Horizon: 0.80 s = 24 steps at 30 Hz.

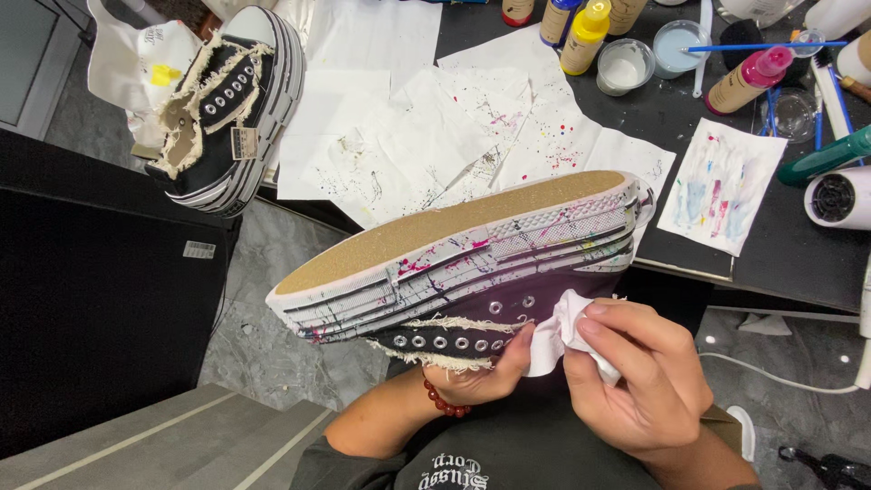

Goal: The person mixes liquid paint in a plastic cup using a paintbrush, applies the paint to the sole and sides of a customized sneaker, and then wipes down parts of the shoe sole with a cloth.

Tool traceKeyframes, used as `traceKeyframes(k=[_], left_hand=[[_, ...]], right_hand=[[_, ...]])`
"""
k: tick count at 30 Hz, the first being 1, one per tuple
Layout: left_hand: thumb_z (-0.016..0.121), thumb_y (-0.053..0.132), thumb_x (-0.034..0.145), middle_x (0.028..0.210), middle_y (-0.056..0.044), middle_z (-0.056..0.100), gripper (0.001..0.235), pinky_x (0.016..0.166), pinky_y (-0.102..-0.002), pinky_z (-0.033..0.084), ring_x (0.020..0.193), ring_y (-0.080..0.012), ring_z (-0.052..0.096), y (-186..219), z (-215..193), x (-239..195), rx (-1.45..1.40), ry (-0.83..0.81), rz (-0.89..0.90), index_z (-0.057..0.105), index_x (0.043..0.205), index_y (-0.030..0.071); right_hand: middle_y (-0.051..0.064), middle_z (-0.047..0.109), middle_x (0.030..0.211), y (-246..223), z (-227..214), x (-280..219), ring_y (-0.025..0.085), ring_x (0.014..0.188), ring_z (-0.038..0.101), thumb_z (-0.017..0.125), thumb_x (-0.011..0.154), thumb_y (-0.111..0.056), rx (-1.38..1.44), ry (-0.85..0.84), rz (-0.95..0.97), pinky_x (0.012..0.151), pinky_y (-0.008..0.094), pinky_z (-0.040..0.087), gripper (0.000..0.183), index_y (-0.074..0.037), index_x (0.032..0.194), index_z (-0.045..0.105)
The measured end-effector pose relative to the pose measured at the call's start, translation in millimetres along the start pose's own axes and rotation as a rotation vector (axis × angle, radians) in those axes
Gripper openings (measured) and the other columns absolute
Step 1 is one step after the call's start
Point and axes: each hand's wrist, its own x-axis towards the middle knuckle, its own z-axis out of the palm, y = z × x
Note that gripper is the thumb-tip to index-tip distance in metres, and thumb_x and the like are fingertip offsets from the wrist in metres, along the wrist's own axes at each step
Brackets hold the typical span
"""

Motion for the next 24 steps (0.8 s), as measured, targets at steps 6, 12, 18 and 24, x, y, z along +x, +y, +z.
traceKeyframes(k=[6,12,18,24], left_hand=[[0.072,0.001,0.097,0.118,-0.009,0.075,0.027,0.094,-0.031,0.061,0.107,-0.0189,0.075,7.5,-7.2,5.0,0.048,-0.166,-0.011,0.068,0.123,0.004],[0.06,0.016,0.102,0.131,-0.016,0.068,0.036,0.103,-0.035,0.056,0.119,-0.0213,0.069,12.5,-14.3,12.9,0.613,-0.629,0.164,0.062,0.131,-0.005],[0.045,0.023,0.106,0.139,-0.016,0.064,0.044,0.109,-0.035,0.052,0.126,-0.0191,0.065,11.8,-19.4,8.6,0.96,-0.785,0.337,0.058,0.137,-0.005],[0.044,0.025,0.11,0.138,-0.016,0.064,0.043,0.107,-0.037,0.053,0.125,-0.0216,0.065,2.3,-22.6,-2.6,1.381,-0.592,0.739,0.06,0.138,-0.004]], right_hand=[[0.021,0.068,0.106,5.9,2.7,4.5,0.033,0.098,0.073,0.077,0.085,0.005,0.09,-0.021,-0.032,0.087,0.041,0.061,0.033,0.007,0.114,0.06],[0.02,0.07,0.1,8.6,6.8,3.8,0.033,0.095,0.073,0.076,0.087,0.005,0.071,-0.012,-0.043,0.084,0.039,0.061,0.03,0.005,0.113,0.061],[0.019,0.072,0.101,9.6,7.0,0.7,0.031,0.098,0.072,0.077,0.088,-0.002,0.114,-0.023,-0.009,0.085,0.037,0.061,0.031,0.003,0.115,0.061],[0.017,0.072,0.097,12.0,10.8,0.7,0.032,0.096,0.07,0.079,0.082,0.005,0.102,-0.065,-0.062,0.082,0.037,0.06,0.034,0.004,0.113,0.064]])
